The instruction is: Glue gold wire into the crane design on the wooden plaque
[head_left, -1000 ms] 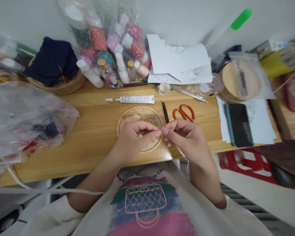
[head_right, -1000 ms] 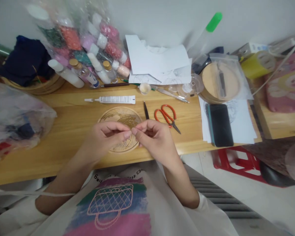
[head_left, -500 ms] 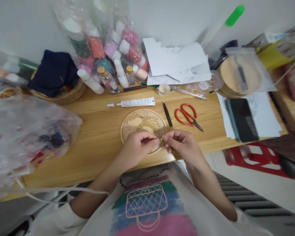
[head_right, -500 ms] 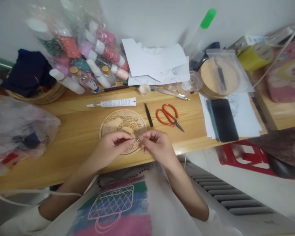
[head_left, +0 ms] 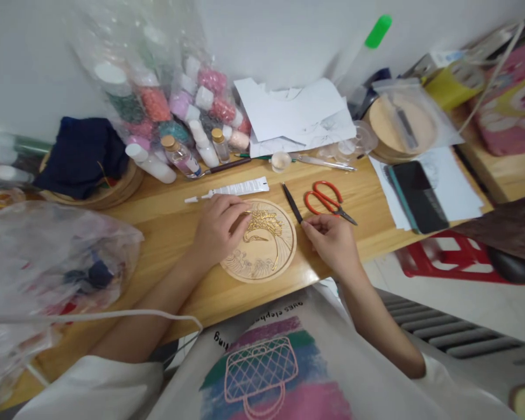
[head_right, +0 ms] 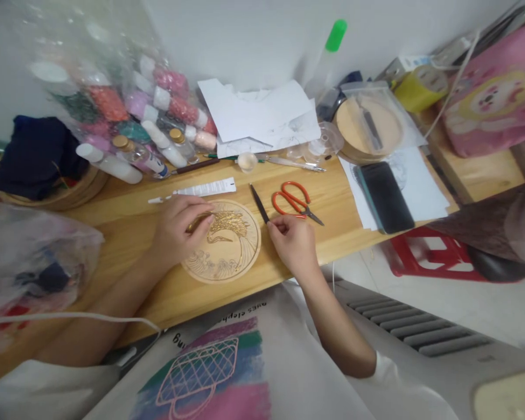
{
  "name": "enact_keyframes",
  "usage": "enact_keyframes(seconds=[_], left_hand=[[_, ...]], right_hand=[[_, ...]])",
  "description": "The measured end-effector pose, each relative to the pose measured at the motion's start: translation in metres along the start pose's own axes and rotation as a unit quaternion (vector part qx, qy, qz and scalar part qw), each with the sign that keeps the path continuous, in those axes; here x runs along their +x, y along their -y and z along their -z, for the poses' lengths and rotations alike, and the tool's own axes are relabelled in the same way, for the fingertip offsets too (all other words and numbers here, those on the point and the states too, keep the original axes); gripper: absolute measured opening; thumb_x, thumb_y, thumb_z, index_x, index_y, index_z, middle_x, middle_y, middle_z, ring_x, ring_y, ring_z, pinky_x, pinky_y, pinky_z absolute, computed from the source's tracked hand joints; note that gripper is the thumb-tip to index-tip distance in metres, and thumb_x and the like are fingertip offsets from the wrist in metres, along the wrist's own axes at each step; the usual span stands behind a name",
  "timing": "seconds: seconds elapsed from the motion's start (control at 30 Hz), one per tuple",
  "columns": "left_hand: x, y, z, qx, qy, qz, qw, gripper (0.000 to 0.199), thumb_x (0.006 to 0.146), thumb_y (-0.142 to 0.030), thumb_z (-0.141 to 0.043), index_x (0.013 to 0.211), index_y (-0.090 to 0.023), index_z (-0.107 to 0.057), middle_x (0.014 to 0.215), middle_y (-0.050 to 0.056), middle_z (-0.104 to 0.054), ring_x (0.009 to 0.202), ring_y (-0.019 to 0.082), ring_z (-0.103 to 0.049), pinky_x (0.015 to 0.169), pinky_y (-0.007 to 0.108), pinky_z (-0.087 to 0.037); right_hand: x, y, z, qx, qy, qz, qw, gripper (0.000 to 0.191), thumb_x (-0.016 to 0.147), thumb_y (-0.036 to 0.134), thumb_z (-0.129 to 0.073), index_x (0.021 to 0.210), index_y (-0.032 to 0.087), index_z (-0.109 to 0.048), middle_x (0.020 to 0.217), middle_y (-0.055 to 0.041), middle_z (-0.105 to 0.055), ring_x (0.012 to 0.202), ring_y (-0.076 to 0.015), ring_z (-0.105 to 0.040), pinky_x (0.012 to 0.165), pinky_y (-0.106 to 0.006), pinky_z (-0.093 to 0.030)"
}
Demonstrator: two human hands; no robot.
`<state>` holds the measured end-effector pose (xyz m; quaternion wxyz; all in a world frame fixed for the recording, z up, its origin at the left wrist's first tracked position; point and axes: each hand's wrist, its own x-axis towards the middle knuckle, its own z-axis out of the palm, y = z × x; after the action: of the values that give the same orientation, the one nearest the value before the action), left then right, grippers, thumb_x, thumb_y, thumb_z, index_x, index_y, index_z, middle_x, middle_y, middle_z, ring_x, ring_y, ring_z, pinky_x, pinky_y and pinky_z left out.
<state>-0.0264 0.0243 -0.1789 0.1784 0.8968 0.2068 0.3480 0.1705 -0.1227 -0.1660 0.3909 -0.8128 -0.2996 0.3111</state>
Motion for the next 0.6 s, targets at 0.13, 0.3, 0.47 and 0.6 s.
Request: enact_keyframes(seconds=[0.13, 0.3, 0.47, 0.6], left_hand=[[-0.005, 0.001, -0.001, 0.0, -0.006, -0.007, 1.0, 0.011, 0.09, -0.021, -0.061, 0.098, -0.025, -0.066, 0.093, 0.005, -0.068, 0.088, 0.022, -0.062, 0.08, 0.04, -0.052], [-0.006, 0.0, -0.001, -0.004, -0.011, -0.019, 1.0, 0.012, 0.09, -0.018, -0.061, 0.098, -0.025, -0.065, 0.091, 0.005, -0.067, 0.087, 0.023, -0.062, 0.079, 0.04, -0.052], [-0.006, -0.001, 0.001, 0.022, 0.004, -0.025, 0.999, 0.014, 0.091, -0.014, -0.06, 0.098, -0.025, -0.063, 0.092, 0.005, -0.067, 0.088, 0.023, -0.063, 0.079, 0.04, -0.053], [-0.005, -0.001, 0.002, 0.017, 0.003, -0.031, 0.999, 0.013, 0.091, -0.013, -0.06, 0.097, -0.023, -0.064, 0.092, 0.006, -0.067, 0.087, 0.023, -0.063, 0.078, 0.039, -0.054]], right_hand=[[-0.004, -0.002, -0.001, -0.01, -0.02, 0.004, 1.0, 0.024, 0.073, 0.041, -0.061, 0.07, 0.017, -0.068, 0.056, -0.0021, -0.062, 0.05, -0.0146, -0.055, 0.048, -0.027, -0.037], [-0.009, -0.003, -0.001, -0.015, -0.038, 0.008, 0.999, 0.025, 0.073, 0.041, -0.061, 0.07, 0.017, -0.068, 0.055, -0.001, -0.061, 0.05, -0.0143, -0.054, 0.05, -0.028, -0.039], [-0.014, -0.001, -0.002, 0.002, -0.066, 0.009, 0.998, 0.027, 0.072, 0.043, -0.063, 0.069, 0.017, -0.071, 0.048, 0.0012, -0.058, 0.045, -0.0127, -0.051, 0.05, -0.028, -0.041], [-0.016, 0.0, -0.002, 0.024, -0.071, -0.001, 0.997, 0.026, 0.071, 0.042, -0.065, 0.068, 0.017, -0.071, 0.048, 0.0018, -0.058, 0.042, -0.0113, -0.05, 0.048, -0.027, -0.041]])
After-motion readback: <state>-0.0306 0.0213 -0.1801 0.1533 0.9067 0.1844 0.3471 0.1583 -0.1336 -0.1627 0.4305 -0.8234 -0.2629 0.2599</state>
